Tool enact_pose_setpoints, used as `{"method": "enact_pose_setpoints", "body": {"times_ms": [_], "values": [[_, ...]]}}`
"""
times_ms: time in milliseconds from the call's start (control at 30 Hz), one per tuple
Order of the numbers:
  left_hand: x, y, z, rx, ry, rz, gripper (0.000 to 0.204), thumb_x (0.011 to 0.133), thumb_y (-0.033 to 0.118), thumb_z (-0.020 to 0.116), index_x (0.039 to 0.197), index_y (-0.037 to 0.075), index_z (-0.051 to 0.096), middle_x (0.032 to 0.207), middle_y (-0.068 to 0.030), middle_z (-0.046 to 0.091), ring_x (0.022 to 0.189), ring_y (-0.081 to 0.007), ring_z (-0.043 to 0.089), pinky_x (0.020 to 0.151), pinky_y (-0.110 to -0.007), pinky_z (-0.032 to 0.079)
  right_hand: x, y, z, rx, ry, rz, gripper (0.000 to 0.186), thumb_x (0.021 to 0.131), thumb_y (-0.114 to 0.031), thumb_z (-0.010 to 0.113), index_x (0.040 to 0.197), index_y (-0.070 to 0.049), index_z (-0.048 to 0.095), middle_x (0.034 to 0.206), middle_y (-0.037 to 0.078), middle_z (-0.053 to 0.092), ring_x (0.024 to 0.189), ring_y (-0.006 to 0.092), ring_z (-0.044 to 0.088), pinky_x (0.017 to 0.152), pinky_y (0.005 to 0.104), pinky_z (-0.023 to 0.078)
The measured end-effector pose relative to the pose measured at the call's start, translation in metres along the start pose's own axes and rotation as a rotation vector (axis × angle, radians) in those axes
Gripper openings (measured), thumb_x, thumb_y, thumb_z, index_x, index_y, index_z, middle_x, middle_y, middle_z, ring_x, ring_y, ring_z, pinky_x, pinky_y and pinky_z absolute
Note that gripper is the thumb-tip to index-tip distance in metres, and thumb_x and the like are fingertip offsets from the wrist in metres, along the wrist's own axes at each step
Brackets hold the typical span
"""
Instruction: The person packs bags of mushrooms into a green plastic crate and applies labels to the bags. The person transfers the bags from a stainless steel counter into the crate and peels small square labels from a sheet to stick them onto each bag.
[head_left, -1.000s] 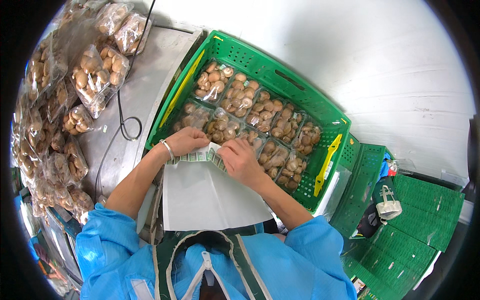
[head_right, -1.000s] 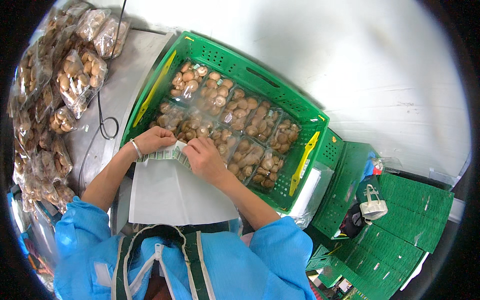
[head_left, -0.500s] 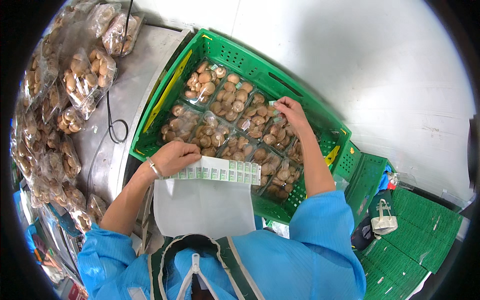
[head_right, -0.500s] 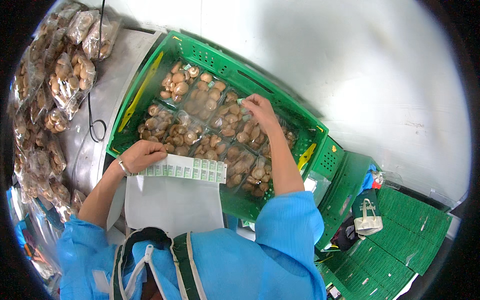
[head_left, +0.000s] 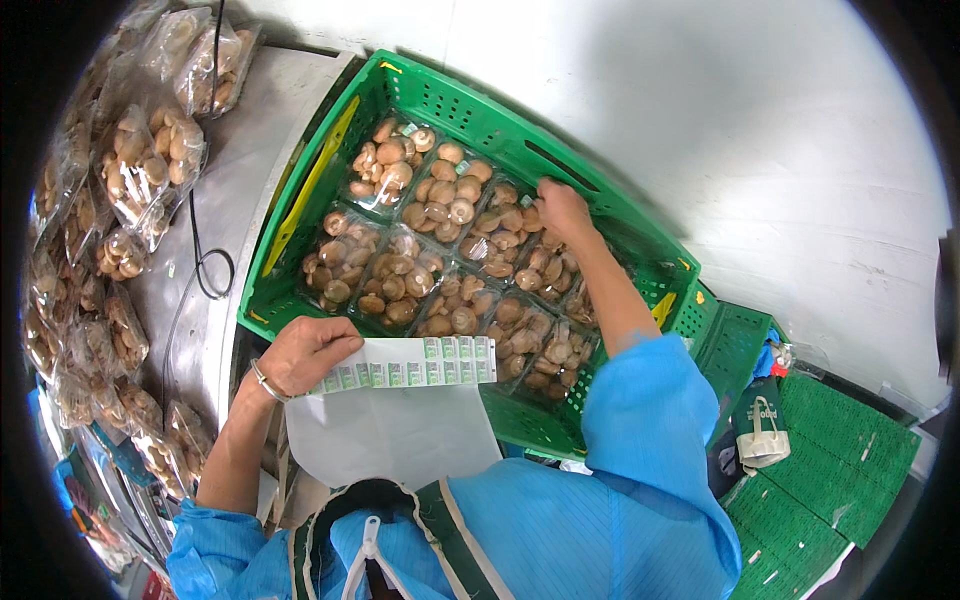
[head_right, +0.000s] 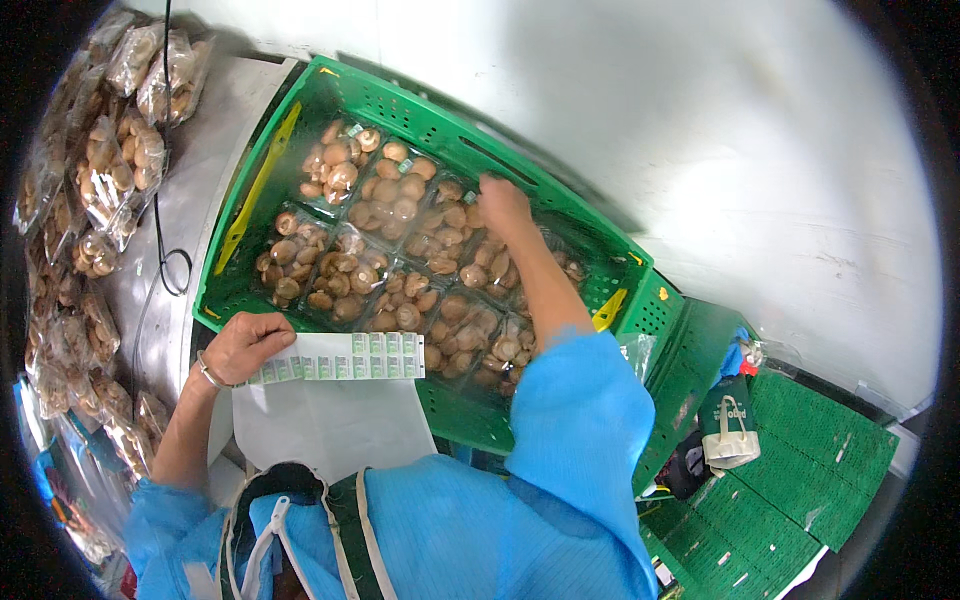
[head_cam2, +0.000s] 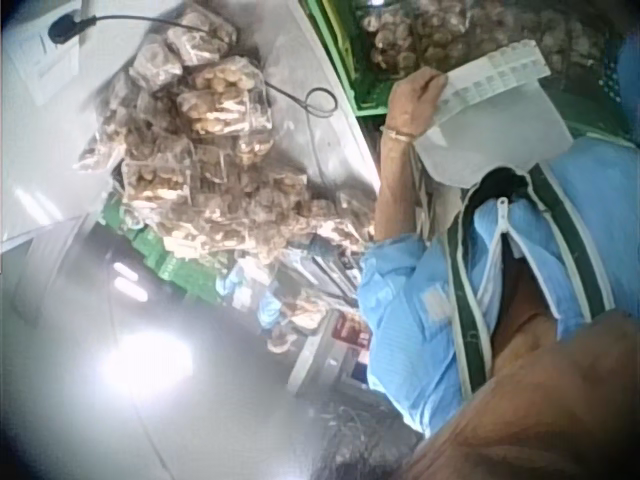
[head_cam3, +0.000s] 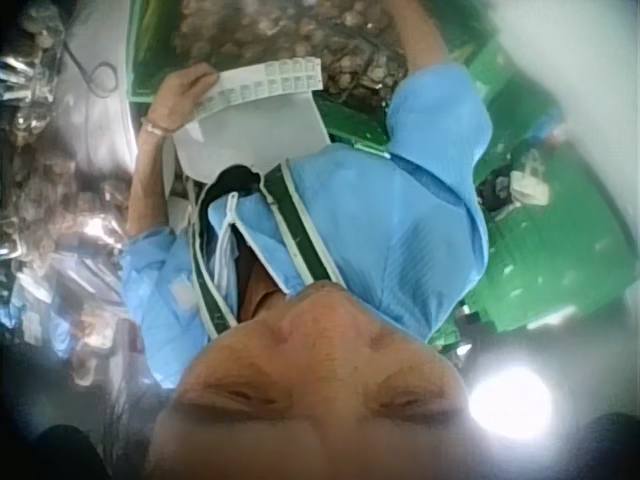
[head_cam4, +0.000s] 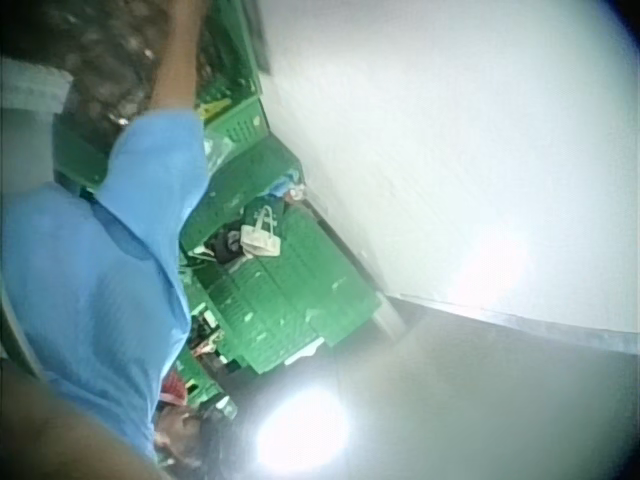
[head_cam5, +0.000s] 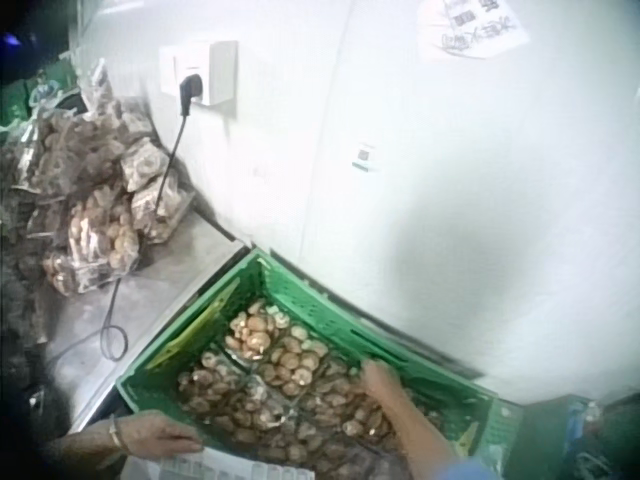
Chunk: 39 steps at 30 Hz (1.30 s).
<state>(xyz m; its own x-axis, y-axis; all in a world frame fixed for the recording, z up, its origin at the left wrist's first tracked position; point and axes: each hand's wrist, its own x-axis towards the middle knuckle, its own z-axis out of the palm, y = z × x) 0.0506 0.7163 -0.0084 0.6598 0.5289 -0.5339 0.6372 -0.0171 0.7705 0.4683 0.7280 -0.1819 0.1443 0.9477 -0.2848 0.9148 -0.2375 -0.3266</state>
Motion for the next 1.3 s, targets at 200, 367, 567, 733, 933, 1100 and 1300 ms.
{"method": "enact_pose_setpoints", "body": {"times_ms": [200,367,567,733,933,1100,1300], "values": [[0.004,-0.004,0.003,-0.122,-0.004,-0.013,0.015,0.089,0.014,0.059,0.085,-0.001,0.063,0.064,-0.0062,0.055,0.058,-0.0099,0.049,0.055,-0.027,0.042,-0.097,0.115,-0.031,0.444,-0.095,0.235,0.012,0.078,-0.008,0.059,0.089,-0.003,0.058,0.077,0.009,0.061,0.072,0.018,0.058,0.066,0.0324,0.046],[0.013,0.003,0.013,-0.113,-0.038,-0.039,0.015,0.089,0.013,0.058,0.085,-0.002,0.062,0.064,-0.0046,0.053,0.059,-0.0091,0.047,0.055,-0.027,0.041,-0.123,0.148,-0.019,0.274,-0.076,0.234,0.018,0.076,-0.002,0.054,0.093,-0.006,0.057,0.08,0.013,0.062,0.077,0.0273,0.06,0.068,0.0369,0.046],[-0.002,-0.003,0.017,-0.195,0.007,-0.035,0.014,0.09,0.011,0.057,0.086,-0.002,0.062,0.067,-0.0032,0.054,0.062,-0.0076,0.047,0.057,-0.025,0.041,-0.118,0.125,-0.007,-0.147,-0.085,0.293,0.034,0.078,-0.005,0.057,0.11,-0.006,0.047,0.108,0.021,0.058,0.094,0.0396,0.06,0.074,0.049,0.048],[-0.049,-0.011,0.001,-0.273,0.125,-0.177,0.017,0.093,0.013,0.057,0.089,-0.001,0.063,0.07,-0.0007,0.058,0.065,-0.0067,0.05,0.059,-0.025,0.042,-0.103,0.034,-0.007,0.283,-0.122,0.272,0.025,0.083,-0.007,0.061,0.106,-0.002,0.052,0.102,0.012,0.058,0.089,0.0238,0.06,0.076,0.0359,0.049],[-0.088,-0.032,-0.018,-0.154,0.232,-0.19,0.015,0.091,0.013,0.057,0.088,0.0,0.063,0.068,-0.0063,0.059,0.064,-0.0111,0.054,0.059,-0.028,0.044,-0.013,-0.17,0.052,1.157,-0.518,-0.308,0.023,0.076,0.006,0.056,0.096,-0.005,0.052,0.089,-0.001,0.049,0.081,0.01,0.048,0.07,0.0239,0.042],[-0.11,-0.041,-0.023,-0.021,0.333,-0.161,0.012,0.089,0.013,0.059,0.089,0.002,0.064,0.072,-0.0106,0.06,0.065,-0.0229,0.058,0.062,-0.033,0.046,0.051,-0.241,0.117,0.754,-0.441,-0.424,0.03,0.066,0.005,0.056,0.094,-0.004,0.052,0.084,0.01,0.056,0.081,0.026,0.056,0.073,0.0355,0.046],[-0.12,-0.071,-0.019,-0.024,0.436,-0.06,0.01,0.088,0.012,0.06,0.087,0.002,0.064,0.076,-0.0116,0.06,0.069,-0.0277,0.06,0.063,-0.035,0.048,0.034,-0.254,0.123,0.295,-0.023,-0.533,0.042,0.066,0.008,0.06,0.105,-0.003,0.052,0.106,0.019,0.052,0.096,0.0324,0.055,0.075,0.0375,0.048]]}}
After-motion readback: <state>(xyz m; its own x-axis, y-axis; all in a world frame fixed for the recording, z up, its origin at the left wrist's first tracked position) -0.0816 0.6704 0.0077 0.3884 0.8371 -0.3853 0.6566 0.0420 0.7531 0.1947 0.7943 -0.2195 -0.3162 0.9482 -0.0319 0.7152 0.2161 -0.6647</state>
